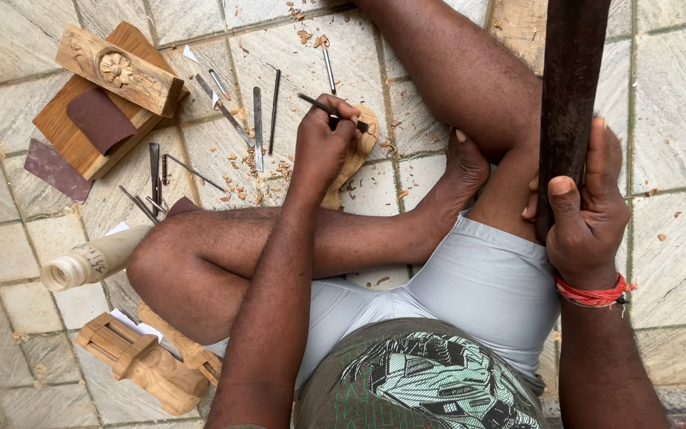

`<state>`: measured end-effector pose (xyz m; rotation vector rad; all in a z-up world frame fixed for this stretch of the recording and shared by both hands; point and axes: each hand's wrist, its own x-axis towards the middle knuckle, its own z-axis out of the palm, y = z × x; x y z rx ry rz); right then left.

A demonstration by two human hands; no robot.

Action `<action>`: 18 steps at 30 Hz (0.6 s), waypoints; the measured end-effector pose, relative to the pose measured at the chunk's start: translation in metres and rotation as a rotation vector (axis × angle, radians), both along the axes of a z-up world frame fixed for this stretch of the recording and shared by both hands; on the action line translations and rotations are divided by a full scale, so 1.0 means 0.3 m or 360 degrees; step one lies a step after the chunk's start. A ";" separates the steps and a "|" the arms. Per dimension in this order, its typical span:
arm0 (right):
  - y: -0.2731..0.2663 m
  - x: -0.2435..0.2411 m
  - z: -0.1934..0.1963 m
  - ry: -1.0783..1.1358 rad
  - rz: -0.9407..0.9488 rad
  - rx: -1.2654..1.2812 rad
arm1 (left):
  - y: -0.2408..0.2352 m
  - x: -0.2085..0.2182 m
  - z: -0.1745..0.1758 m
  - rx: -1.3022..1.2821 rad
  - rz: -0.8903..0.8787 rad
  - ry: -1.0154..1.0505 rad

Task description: The person carves a small wooden piece using a chisel and a wooden mallet while sitting on the floor. They repeatedly strike the chisel to shape the wood, occasionally adjusting the piece's position.

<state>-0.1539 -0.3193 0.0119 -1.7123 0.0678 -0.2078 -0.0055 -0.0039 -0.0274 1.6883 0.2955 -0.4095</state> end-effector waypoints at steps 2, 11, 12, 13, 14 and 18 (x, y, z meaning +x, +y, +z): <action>0.002 -0.002 0.003 -0.0006 0.0001 -0.0013 | 0.003 -0.002 -0.022 -0.0029 0.0028 0.0070; 0.010 0.003 0.007 0.0041 -0.0062 0.0073 | 0.038 0.000 -0.010 0.0101 0.0079 -0.0092; 0.011 0.004 0.005 0.0024 -0.0051 0.0024 | 0.028 -0.003 -0.007 0.0295 0.0027 -0.0199; 0.010 0.002 0.004 0.0012 -0.0036 -0.0026 | 0.016 -0.013 -0.005 0.0487 -0.0021 -0.0302; 0.010 0.001 0.002 0.0013 -0.0034 -0.0003 | 0.000 -0.024 -0.004 0.0565 -0.0016 -0.0312; 0.012 0.001 -0.004 0.0046 -0.0059 0.0003 | -0.041 -0.063 0.007 0.0807 -0.0045 -0.0521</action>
